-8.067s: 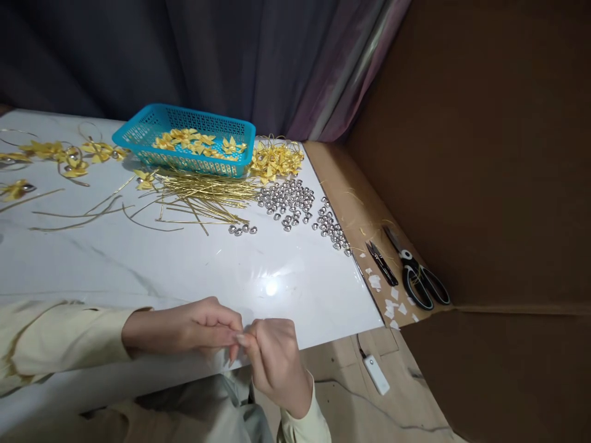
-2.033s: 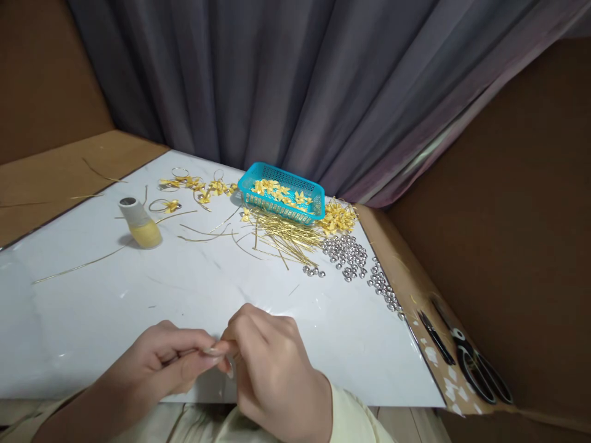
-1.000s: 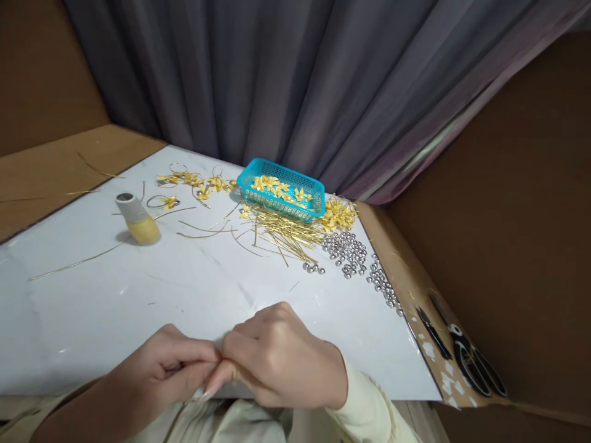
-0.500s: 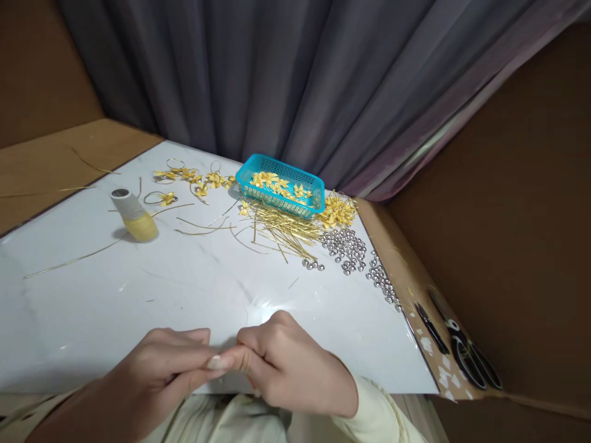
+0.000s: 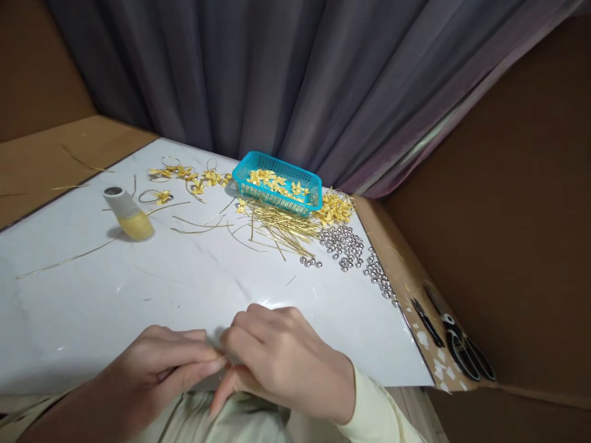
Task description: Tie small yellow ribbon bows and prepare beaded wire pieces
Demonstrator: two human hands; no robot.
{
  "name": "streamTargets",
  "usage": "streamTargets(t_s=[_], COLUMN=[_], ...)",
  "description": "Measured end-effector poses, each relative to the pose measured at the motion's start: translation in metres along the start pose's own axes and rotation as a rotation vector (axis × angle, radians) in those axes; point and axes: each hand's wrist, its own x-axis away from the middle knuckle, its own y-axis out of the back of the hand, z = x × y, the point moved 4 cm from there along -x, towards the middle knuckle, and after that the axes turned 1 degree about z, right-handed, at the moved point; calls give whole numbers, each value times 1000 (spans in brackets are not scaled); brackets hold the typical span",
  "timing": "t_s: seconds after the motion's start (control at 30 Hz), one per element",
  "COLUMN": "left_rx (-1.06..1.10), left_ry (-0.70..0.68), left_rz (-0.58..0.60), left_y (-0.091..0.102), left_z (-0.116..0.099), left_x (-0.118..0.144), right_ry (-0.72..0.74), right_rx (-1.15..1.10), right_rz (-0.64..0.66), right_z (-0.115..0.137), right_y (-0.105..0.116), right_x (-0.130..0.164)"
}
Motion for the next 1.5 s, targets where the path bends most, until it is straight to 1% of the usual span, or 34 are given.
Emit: streamTargets(t_s=[0.17,0.3,0.43,0.53,0.63,0.7,0.83,0.93,1.03,1.13,1.2,1.3,1.37,1.43,1.5], left_rx=[-52,-102,-171,-216,-263,-304,-359,-362,-360,-322,-288,-260,-248,-225,-193], left_ry=[-6,-33,-146,-186,-211,-213,-193,-197,-158,-108,-78,-32,-26,-32,-20], left_rz=[77,131,69,16,13,10,-36,-54,-33,0,-10,-44,-58,-47,-36], left_y=[0,-1,2,4,4,3,4,5,4,3,3,3,5,5,6], left_z=[-1,-2,-8,-11,-13,-13,-13,-14,-13,-8,-6,-5,-6,-6,-3], left_x=[2,4,6,7,7,7,7,6,5,7,9,12,12,11,9], right_ry=[148,215,209,200,197,179,98,91,82,65,65,75,55,-11,-133], right_rx=[18,-24,-49,-73,-76,-79,-89,-64,-87,-175,-209,-118,-72,-172,-370], right_rz=[63,165,231,227,210,209,202,175,165,169,180,197,197,158,59], right_z=[5,5,4,2,0,-1,-3,-3,-4,-5,-4,-2,-3,-8,-17], right_y=[-1,-3,-4,-5,-6,-7,-9,-9,-9,-9,-9,-7,-3,3,9], right_x=[-7,-6,-4,-2,0,1,3,2,3,4,6,11,16,22,30])
